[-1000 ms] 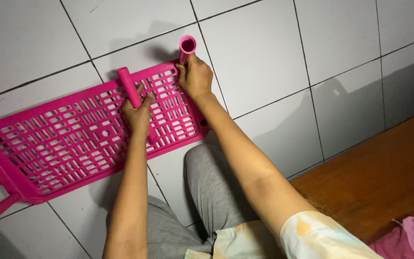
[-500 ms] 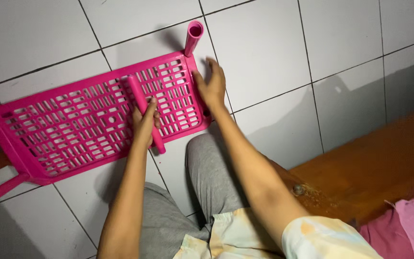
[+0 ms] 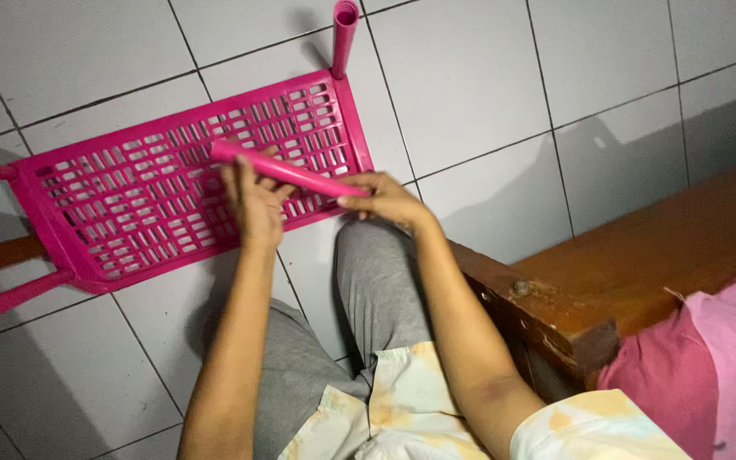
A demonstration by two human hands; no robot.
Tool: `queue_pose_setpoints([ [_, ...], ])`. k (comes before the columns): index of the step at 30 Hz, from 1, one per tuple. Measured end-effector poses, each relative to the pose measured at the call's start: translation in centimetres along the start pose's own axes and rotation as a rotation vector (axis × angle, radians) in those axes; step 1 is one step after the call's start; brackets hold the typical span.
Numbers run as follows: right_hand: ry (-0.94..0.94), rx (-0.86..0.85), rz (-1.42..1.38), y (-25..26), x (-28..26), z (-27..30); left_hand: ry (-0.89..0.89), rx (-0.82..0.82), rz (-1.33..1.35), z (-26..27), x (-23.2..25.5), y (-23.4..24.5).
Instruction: The person sits on the floor and takes apart a pink plastic rolling storage cart, pulling the tube legs off the basket shelves. They gather the loose tubes on a wooden table, then push the tubes back onto the shelf corners to rebuild the cart frame.
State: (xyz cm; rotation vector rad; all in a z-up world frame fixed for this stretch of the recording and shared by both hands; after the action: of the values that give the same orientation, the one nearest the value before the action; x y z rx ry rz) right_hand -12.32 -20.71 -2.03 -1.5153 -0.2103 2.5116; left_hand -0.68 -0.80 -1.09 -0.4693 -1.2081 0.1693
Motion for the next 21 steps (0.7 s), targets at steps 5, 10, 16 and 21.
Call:
queue_pose_setpoints([
  [5, 0.126, 0.183, -0.319, 2.5, -0.5, 1.4, -0.052, 0.025, -0.076, 1.2, 1.6, 0.8],
  [10, 0.328, 0.038, 0.452, 1.8, -0.9, 2.3, -0.170, -0.042, -0.229, 3.6, 2.6, -0.3],
  [16, 0.314, 0.245, 0.611, 2.6, 0.9, 1.6, -0.334, -0.445, -0.541, 6.3, 0.5, -5.2],
  [21, 0.320, 0.616, 0.234, 6.8, 4.9, -0.4, -0.226, -0.406, -1.546, 2.9, -4.3, -3.4],
])
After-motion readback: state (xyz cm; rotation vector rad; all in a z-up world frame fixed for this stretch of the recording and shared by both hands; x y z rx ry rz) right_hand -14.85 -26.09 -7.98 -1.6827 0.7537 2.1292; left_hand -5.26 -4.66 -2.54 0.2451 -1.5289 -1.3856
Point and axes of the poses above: each hand's wrist, its own z-axis away from the middle knuckle, its own y-axis out of the back of the hand, x = y × z, the point moved 5 cm from there along -z, towards the middle knuckle, and after that the axes turned 4 degrees about -z, right-handed, at the moved point
